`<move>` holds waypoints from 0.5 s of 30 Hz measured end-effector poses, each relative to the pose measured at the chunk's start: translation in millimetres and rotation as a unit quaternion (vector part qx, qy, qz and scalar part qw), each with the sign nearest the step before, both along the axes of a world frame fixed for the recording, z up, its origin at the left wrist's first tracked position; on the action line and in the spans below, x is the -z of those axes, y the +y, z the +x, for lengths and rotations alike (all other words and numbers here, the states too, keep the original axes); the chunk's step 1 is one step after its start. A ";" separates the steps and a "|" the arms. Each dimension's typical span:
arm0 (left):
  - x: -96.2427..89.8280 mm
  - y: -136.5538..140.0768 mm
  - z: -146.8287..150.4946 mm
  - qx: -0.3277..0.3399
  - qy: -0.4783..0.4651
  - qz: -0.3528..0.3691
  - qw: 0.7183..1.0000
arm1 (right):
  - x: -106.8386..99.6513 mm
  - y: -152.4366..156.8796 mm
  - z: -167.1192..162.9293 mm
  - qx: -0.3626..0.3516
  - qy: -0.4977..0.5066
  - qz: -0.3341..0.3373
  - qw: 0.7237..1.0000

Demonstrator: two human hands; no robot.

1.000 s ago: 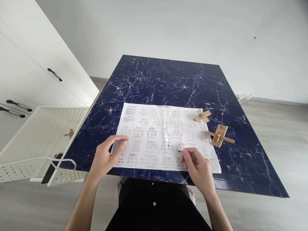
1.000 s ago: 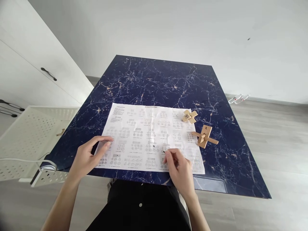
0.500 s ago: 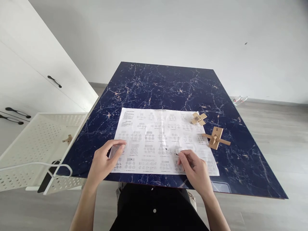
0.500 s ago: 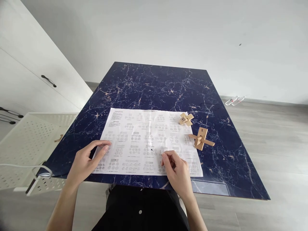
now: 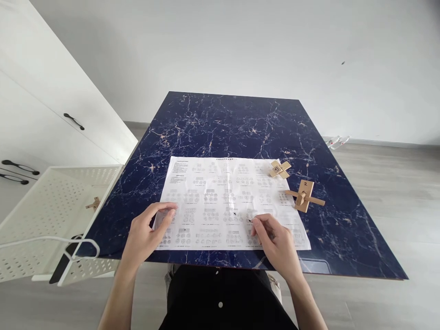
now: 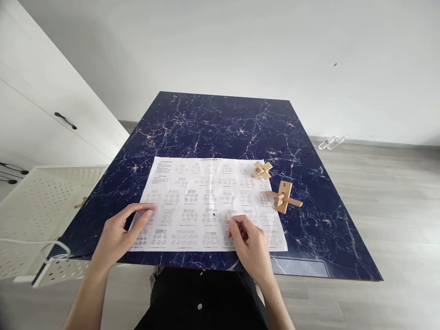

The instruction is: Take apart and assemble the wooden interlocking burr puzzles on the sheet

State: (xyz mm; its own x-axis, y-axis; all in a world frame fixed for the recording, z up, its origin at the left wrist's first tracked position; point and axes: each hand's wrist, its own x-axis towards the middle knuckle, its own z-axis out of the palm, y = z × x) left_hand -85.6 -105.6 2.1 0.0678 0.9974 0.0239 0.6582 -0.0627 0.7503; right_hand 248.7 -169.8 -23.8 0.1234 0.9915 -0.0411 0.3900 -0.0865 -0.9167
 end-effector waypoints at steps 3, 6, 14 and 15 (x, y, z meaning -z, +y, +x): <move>0.5 -0.3 -1.0 0.002 0.003 0.004 1.000 | -0.6 -0.2 -0.3 0.001 0.004 -0.003 1.000; -0.1 -1.0 -1.3 0.001 0.000 0.001 1.000 | -1.0 -0.2 -0.5 0.001 0.005 -0.004 1.000; 0.1 0.4 0.4 -0.001 -0.007 -0.005 1.000 | -1.1 0.7 -0.8 -0.002 0.007 -0.004 1.000; 0.7 0.7 0.1 -0.002 -0.008 -0.006 1.000 | -1.3 0.5 -0.7 -0.004 0.007 -0.006 1.000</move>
State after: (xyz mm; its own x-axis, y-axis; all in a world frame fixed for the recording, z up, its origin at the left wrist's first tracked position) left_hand -85.5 -104.9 1.4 0.0642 0.9978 0.0131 0.6457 -0.0516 0.7619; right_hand 248.0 -169.2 -22.5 0.1152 0.9919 -0.0544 0.3782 -0.0944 -0.9209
